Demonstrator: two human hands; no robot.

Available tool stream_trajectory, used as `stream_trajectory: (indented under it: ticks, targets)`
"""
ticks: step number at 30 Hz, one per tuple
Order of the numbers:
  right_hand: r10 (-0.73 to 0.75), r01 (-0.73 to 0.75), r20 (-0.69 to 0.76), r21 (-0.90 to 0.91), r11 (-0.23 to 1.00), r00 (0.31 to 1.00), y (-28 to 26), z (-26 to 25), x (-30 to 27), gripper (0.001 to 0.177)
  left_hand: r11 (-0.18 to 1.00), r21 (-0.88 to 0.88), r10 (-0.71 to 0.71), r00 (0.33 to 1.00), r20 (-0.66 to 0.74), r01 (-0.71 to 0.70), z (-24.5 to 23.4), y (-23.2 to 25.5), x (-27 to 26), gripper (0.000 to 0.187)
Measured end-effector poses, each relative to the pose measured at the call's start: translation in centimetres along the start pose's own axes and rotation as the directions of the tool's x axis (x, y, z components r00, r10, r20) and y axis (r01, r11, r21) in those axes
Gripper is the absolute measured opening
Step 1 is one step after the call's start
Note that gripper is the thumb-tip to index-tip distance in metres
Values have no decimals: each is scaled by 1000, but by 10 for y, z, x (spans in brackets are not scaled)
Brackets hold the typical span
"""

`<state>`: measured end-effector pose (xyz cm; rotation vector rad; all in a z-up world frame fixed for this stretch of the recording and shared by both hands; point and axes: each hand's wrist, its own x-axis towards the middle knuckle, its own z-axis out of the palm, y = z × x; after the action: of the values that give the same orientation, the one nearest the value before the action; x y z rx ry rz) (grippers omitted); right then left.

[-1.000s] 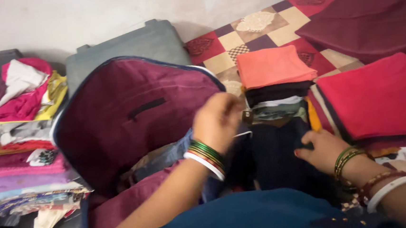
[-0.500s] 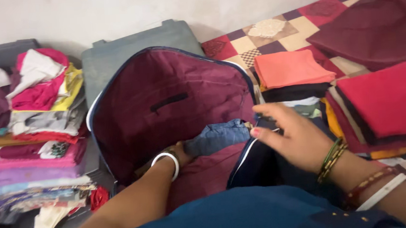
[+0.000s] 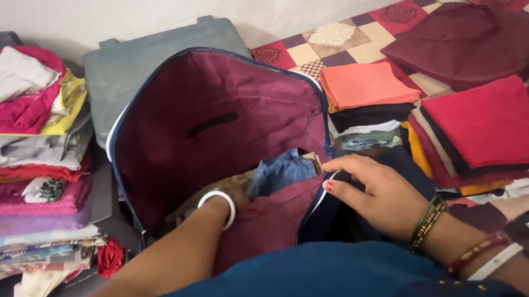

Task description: The person folds different items of clothing and places them one by one into a blue bag before pulling the zipper to close it.

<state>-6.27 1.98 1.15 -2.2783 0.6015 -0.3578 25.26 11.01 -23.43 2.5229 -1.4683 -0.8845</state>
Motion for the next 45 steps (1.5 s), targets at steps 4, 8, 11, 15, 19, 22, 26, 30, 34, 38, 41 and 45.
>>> stream_trajectory:
  ticks: [4, 8, 11, 15, 19, 22, 26, 30, 34, 38, 41, 45]
  targets:
    - [43, -43, 15, 49, 998, 999, -5, -2, -5, 36, 974, -223, 47, 998, 29, -40, -39, -14, 12, 40]
    - [16, -13, -63, 50, 999, 998, -9, -4, -2, 33, 730, -581, 302, 933, -199, -360, -113, 8, -49, 27]
    - [-14, 19, -111, 43, 999, 994, -10, -6, 1, 31, 260, -893, 215, 924, -318, -368, -172, 49, -136, 28]
    - [36, -8, -96, 273, 962, 995, -21, -10, 8, 40, -173, -915, 232, 888, -398, -365, -219, 95, -212, 33]
    - [120, -72, 9, 841, 535, 993, -51, -23, 19, 49, -383, -850, 444, 735, -512, -361, -223, 119, -242, 39]
    - [-273, -107, 125, 991, 82, 954, -69, -42, 14, 51, -353, -862, 545, 669, -506, -365, -217, 127, -250, 44]
    - [-147, -15, 58, 962, 274, 987, -78, -62, 15, 46, -158, -855, 511, 700, -499, -494, -214, 132, -257, 39]
    - [-118, 198, -161, 869, 454, 980, -80, -78, 9, 40, -17, -743, 365, 688, -627, -669, -219, 144, -249, 22]
    - [-142, 394, -399, 671, 629, 906, -89, -92, 1, 43, -11, -682, 202, 666, -718, -731, -220, 170, -238, 17]
    - [-177, 500, -529, 565, 657, 830, -95, -104, -8, 46, -30, -681, 107, 675, -730, -732, -224, 198, -234, 18]
    - [-433, 652, -505, 427, 627, 747, -89, -109, -19, 68, -115, -688, 150, 672, -725, -717, -229, 211, -237, 16]
    - [-200, 374, -409, 403, 835, 890, -69, -121, -24, 64, -109, -680, 235, 646, -726, -725, -233, 223, -234, 14]
